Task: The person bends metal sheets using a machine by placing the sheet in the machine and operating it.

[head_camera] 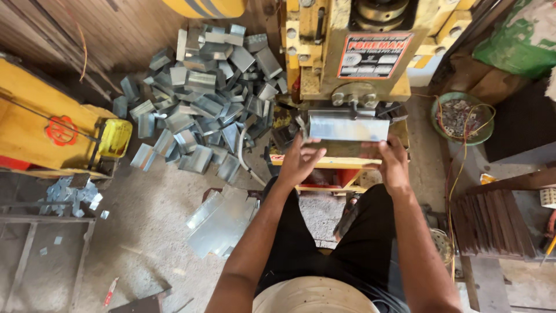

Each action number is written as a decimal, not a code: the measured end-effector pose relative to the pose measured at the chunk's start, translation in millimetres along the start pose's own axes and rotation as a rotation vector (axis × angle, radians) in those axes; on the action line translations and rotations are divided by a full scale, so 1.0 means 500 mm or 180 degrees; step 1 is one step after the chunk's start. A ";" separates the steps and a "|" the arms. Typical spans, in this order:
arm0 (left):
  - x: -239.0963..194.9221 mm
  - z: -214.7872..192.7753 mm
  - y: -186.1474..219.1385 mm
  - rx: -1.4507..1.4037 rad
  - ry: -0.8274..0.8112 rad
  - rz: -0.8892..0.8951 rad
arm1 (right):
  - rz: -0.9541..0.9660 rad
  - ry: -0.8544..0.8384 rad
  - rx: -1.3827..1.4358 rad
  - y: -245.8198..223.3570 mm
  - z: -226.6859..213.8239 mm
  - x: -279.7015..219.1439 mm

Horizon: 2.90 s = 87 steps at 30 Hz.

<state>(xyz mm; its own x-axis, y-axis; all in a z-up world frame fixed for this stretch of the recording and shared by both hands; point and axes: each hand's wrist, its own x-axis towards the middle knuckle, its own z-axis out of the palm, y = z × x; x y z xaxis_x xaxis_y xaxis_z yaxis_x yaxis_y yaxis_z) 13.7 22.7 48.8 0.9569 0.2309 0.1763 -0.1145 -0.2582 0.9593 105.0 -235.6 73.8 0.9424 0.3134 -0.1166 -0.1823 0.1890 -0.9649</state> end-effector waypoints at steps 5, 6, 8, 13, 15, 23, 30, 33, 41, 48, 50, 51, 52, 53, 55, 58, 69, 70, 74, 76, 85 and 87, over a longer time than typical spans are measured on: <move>-0.107 -0.004 -0.035 -0.0009 -0.0207 -0.1177 | 0.0353 -0.0061 0.0872 0.073 0.007 -0.039; -0.115 -0.018 -0.041 -0.0270 -0.0114 -0.1320 | 0.0281 0.0233 0.0577 0.085 0.018 -0.044; -0.150 -0.037 -0.045 -0.0823 0.0131 -0.1655 | 0.0279 0.0420 0.0168 0.095 0.028 -0.077; -0.220 -0.134 -0.066 -0.0041 -0.0001 -0.1986 | 0.0437 -0.0184 -0.0466 0.100 0.126 -0.124; -0.275 -0.169 -0.108 0.0181 0.0112 -0.1992 | 0.0641 -0.0710 -0.0253 0.122 0.176 -0.133; -0.501 -0.299 -0.355 -0.0685 0.1749 -0.3031 | 0.1374 -0.2062 -0.0702 0.245 0.286 -0.139; -0.335 -0.432 -0.357 -0.2326 0.2462 -0.3083 | 0.1417 -0.1802 -0.0661 0.227 0.255 -0.126; -0.183 -0.542 -0.278 -0.3604 0.1874 -0.1119 | 0.1492 -0.1674 -0.0560 0.209 0.234 -0.124; -0.088 -0.605 -0.306 -0.1827 0.2498 -0.0761 | 0.1577 -0.1397 -0.0124 0.205 0.219 -0.137; -0.519 -0.470 -0.427 0.1669 0.3877 -0.3117 | 0.1618 -0.1382 -0.0297 0.247 0.227 -0.109; -0.598 -0.424 -0.422 0.1416 0.3776 -0.3715 | 0.1570 -0.1432 -0.0094 0.251 0.213 -0.116; -0.618 -0.415 -0.421 0.1457 0.3735 -0.3696 | 0.1592 -0.1450 -0.0091 0.253 0.211 -0.114; -0.633 -0.406 -0.415 0.1499 0.3694 -0.3677 | 0.1615 -0.1469 -0.0088 0.253 0.210 -0.113; -0.630 -0.411 -0.411 0.1433 0.3793 -0.3598 | 0.1603 -0.1462 -0.0062 0.253 0.212 -0.112; -0.620 -0.416 -0.408 0.1284 0.3969 -0.3465 | 0.1646 -0.1408 -0.0034 0.249 0.215 -0.120; -0.620 -0.422 -0.414 0.1115 0.3814 -0.3827 | 0.1696 -0.1355 -0.0089 0.244 0.216 -0.136; -0.536 -0.436 -0.403 0.1436 0.3144 -0.3107 | 0.1673 -0.1069 -0.0180 0.223 0.172 -0.148; -0.519 -0.424 -0.381 0.1784 0.2804 -0.2860 | 0.1678 -0.1087 -0.0195 0.225 0.173 -0.148; -0.385 -0.365 -0.242 0.2598 0.2251 -0.1358 | 0.1659 -0.1175 -0.0346 0.230 0.192 -0.149; -0.350 -0.321 -0.145 0.3242 0.1843 -0.0650 | 0.1616 -0.1359 -0.0367 0.230 0.192 -0.162; -0.298 -0.208 0.056 -0.0593 0.2818 -0.0236 | 0.1324 -0.2261 0.0367 0.196 0.206 -0.215; -0.255 -0.147 0.019 -0.1274 0.2798 -0.0686 | 0.1199 -0.2187 0.0831 0.176 0.202 -0.231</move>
<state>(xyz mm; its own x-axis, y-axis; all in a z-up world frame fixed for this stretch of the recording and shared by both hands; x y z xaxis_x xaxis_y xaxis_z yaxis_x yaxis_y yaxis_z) -129.0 59.7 51.4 0.4476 0.8919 -0.0653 -0.1979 0.1700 0.9654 -48.3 -161.0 26.0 0.4390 0.8823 -0.1697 -0.5908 0.1412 -0.7943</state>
